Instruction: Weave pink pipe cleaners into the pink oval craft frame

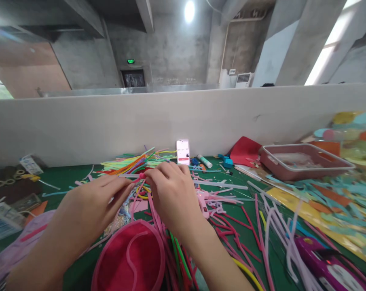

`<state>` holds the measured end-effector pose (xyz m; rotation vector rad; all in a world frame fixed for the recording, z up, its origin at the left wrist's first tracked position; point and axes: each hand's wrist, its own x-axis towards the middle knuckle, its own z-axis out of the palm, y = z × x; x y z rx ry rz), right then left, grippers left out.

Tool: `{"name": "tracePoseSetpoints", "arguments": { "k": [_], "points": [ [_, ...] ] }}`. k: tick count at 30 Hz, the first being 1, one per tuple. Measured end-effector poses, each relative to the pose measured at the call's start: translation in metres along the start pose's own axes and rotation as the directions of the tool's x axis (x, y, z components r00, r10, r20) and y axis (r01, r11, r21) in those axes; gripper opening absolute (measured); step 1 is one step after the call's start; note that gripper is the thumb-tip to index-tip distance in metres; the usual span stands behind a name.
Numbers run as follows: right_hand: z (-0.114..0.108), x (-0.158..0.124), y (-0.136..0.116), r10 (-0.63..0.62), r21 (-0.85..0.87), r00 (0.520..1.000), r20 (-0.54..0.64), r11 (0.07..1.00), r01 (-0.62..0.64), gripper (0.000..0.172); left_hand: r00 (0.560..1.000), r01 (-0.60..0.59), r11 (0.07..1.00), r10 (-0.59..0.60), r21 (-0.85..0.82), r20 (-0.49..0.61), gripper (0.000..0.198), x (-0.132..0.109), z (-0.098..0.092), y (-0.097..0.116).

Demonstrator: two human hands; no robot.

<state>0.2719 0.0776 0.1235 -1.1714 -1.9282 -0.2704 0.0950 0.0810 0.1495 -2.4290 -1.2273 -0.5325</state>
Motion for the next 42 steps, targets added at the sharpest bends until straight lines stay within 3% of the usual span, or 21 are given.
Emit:
{"name": "tracePoseSetpoints", "arguments": {
  "k": [9,14,17,20,25,29,33,37,42],
  "points": [
    [-0.009,-0.002,0.003,-0.064,0.036,0.99,0.13,0.998,0.06,0.013,0.982,-0.147,0.987,0.139,-0.057,-0.128,0.025,-0.004,-0.005,-0.011],
    [-0.017,-0.002,0.003,-0.053,0.1,0.975,0.217,0.994,0.032,0.013,0.972,-0.224,0.947,0.199,-0.23,-0.125,0.024,-0.001,-0.004,-0.016],
    [-0.028,0.0,0.002,-0.057,0.239,0.954,0.294,0.971,-0.015,0.011,0.979,-0.201,0.857,0.182,-0.474,-0.086,0.02,-0.001,-0.007,-0.023],
    [-0.04,0.001,-0.001,-0.105,0.408,0.945,0.31,0.912,-0.032,0.012,0.985,-0.138,0.681,0.169,-0.72,-0.028,0.017,0.001,-0.008,-0.03],
    [-0.045,0.0,-0.007,-0.134,0.584,0.97,0.204,0.812,-0.01,0.009,0.996,-0.032,0.382,0.088,-0.924,0.002,0.028,0.006,-0.003,-0.032],
    [-0.041,0.0,-0.012,-0.071,0.63,0.996,0.052,0.776,0.022,0.008,1.0,0.026,0.294,-0.02,-0.955,0.021,0.03,0.007,-0.001,-0.024],
    [-0.037,-0.001,-0.015,-0.002,0.598,0.998,-0.059,0.801,0.037,0.01,0.989,0.085,0.212,-0.133,-0.973,0.057,0.025,0.008,-0.001,-0.015],
    [-0.035,-0.002,-0.017,0.02,0.481,0.985,-0.169,0.874,0.065,0.013,0.988,0.124,0.24,-0.115,-0.963,0.099,0.017,0.009,-0.002,-0.014],
    [-0.034,-0.001,-0.017,-0.022,0.381,0.97,-0.244,0.917,0.117,0.018,0.994,0.083,0.319,-0.093,-0.944,0.056,0.016,0.006,-0.004,-0.014]
  ]
}}
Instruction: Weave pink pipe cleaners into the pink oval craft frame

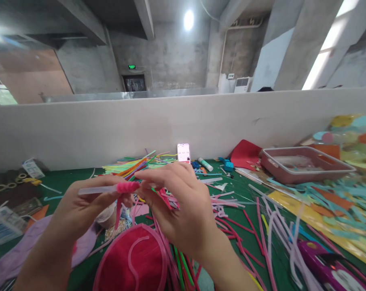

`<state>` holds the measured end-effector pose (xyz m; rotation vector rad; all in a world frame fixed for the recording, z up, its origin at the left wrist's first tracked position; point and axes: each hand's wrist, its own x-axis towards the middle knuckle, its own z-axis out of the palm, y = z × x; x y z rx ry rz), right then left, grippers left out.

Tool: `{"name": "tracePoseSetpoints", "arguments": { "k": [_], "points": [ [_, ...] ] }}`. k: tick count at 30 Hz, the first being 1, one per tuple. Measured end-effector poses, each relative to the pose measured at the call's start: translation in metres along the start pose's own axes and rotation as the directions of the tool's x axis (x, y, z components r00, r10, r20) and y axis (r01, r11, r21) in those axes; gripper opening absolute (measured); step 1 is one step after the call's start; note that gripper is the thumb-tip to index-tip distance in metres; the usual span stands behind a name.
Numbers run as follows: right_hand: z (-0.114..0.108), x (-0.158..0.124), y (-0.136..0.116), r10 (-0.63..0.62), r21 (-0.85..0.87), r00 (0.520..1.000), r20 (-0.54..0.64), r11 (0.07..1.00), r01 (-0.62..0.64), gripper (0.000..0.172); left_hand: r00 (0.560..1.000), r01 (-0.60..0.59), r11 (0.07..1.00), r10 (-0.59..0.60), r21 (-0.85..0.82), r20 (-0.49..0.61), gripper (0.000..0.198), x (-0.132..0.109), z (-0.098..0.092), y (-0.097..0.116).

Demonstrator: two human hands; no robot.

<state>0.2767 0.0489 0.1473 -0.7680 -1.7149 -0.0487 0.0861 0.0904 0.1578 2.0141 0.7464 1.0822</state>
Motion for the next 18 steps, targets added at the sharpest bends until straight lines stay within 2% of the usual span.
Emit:
{"name": "tracePoseSetpoints", "arguments": {
  "k": [5,7,12,18],
  "points": [
    [0.001,0.003,0.0,-0.045,-0.072,0.997,-0.06,0.997,0.041,0.018,0.999,-0.037,0.983,0.034,0.179,0.021,0.026,-0.002,0.004,0.005],
    [0.002,0.003,0.001,-0.06,-0.124,0.995,-0.08,0.991,0.05,0.018,0.999,-0.029,0.979,0.023,0.202,0.03,0.03,-0.002,0.005,0.007],
    [0.005,0.0,0.003,-0.106,-0.199,0.989,-0.106,0.976,0.083,0.018,0.999,0.031,0.989,-0.028,0.147,-0.019,0.025,-0.002,0.008,0.008],
    [0.007,0.001,0.006,-0.201,-0.284,0.972,-0.123,0.945,0.16,0.017,0.993,0.103,0.99,-0.097,0.093,-0.07,0.033,-0.002,0.013,0.01]
  ]
}}
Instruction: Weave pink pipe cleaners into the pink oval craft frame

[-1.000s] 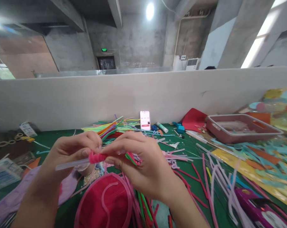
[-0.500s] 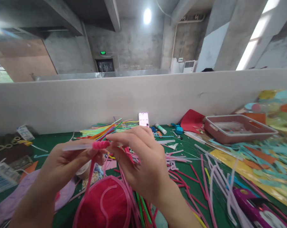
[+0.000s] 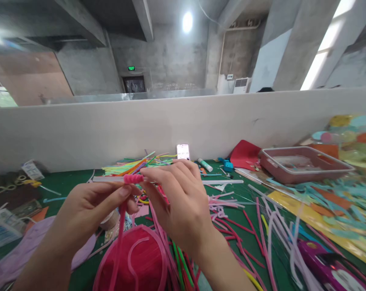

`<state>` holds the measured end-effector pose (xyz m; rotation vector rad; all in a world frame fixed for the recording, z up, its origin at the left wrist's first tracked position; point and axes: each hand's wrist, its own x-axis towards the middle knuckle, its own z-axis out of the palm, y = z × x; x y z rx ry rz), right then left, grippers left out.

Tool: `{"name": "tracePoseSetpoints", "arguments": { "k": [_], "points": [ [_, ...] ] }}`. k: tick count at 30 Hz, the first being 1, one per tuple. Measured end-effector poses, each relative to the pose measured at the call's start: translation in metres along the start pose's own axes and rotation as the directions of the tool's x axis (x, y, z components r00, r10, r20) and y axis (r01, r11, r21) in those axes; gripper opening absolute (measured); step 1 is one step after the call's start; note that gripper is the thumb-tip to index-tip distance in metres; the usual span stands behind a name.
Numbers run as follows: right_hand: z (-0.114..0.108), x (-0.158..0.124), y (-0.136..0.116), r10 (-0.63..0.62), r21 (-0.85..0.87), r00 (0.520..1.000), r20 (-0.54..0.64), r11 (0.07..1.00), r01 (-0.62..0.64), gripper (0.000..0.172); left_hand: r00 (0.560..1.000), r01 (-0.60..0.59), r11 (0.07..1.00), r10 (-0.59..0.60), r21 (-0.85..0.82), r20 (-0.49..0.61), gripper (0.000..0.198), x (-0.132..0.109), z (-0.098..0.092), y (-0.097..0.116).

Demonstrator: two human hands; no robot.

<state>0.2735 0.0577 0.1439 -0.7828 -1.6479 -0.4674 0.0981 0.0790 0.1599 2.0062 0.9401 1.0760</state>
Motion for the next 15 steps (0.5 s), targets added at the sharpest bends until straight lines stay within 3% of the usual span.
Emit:
{"name": "tracePoseSetpoints", "arguments": {
  "k": [10,15],
  "points": [
    [0.0056,-0.0026,0.0051,-0.041,-0.093,0.998,0.038,0.995,0.045,0.011,0.991,0.124,0.964,-0.111,-0.234,0.071,0.038,0.0044,0.0045,-0.0013],
    [0.0079,-0.0054,0.0093,-0.041,-0.117,0.998,0.045,0.992,0.046,0.009,0.975,0.213,0.931,-0.184,-0.295,0.124,0.029,0.0041,0.0062,-0.0022]
  ]
}}
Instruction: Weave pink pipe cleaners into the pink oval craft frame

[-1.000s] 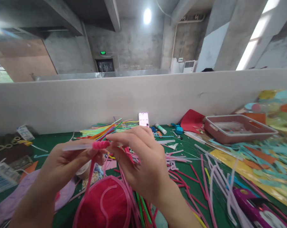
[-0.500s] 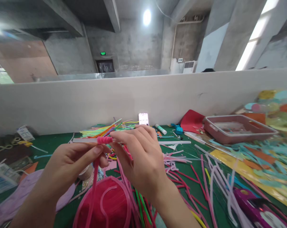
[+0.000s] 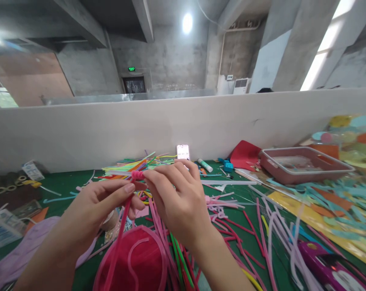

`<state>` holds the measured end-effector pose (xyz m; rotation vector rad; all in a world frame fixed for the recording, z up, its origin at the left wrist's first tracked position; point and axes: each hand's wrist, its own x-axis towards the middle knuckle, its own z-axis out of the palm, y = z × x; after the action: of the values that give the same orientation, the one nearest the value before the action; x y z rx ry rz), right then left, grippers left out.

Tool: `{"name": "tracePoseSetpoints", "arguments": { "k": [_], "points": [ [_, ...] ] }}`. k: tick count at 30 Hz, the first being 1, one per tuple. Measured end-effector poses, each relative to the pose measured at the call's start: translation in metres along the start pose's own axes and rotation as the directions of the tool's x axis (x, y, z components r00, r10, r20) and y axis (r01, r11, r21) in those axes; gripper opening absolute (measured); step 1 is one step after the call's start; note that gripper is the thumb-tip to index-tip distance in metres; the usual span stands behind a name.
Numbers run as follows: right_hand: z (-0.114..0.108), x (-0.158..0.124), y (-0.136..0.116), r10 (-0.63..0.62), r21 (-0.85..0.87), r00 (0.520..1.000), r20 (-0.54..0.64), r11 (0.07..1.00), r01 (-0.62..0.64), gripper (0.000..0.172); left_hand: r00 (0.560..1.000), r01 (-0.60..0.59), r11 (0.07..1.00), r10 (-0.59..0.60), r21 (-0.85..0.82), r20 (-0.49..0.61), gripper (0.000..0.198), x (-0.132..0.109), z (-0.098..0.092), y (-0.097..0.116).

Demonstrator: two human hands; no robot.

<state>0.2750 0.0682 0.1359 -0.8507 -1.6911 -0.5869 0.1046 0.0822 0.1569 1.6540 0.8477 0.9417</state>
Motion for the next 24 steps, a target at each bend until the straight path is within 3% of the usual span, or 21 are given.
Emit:
{"name": "tracePoseSetpoints", "arguments": {
  "k": [4,12,19,24],
  "points": [
    [0.001,-0.001,0.002,-0.001,-0.02,1.0,0.01,1.0,0.001,0.008,0.999,0.046,0.998,-0.045,-0.045,0.016,0.022,-0.004,0.001,0.002],
    [0.002,-0.001,0.004,0.007,-0.009,0.997,0.075,1.0,-0.006,0.009,1.0,0.018,1.0,-0.019,-0.007,-0.025,0.029,-0.006,-0.002,0.003],
    [-0.002,0.002,0.005,0.097,0.19,0.985,0.145,0.974,-0.124,0.01,0.997,0.072,0.914,-0.051,0.399,-0.062,0.027,-0.005,-0.028,-0.003],
    [-0.004,0.002,0.003,0.179,0.315,0.951,0.252,0.914,-0.255,0.011,0.995,-0.016,0.973,0.038,0.229,-0.092,0.048,-0.004,-0.034,0.0]
  ]
}}
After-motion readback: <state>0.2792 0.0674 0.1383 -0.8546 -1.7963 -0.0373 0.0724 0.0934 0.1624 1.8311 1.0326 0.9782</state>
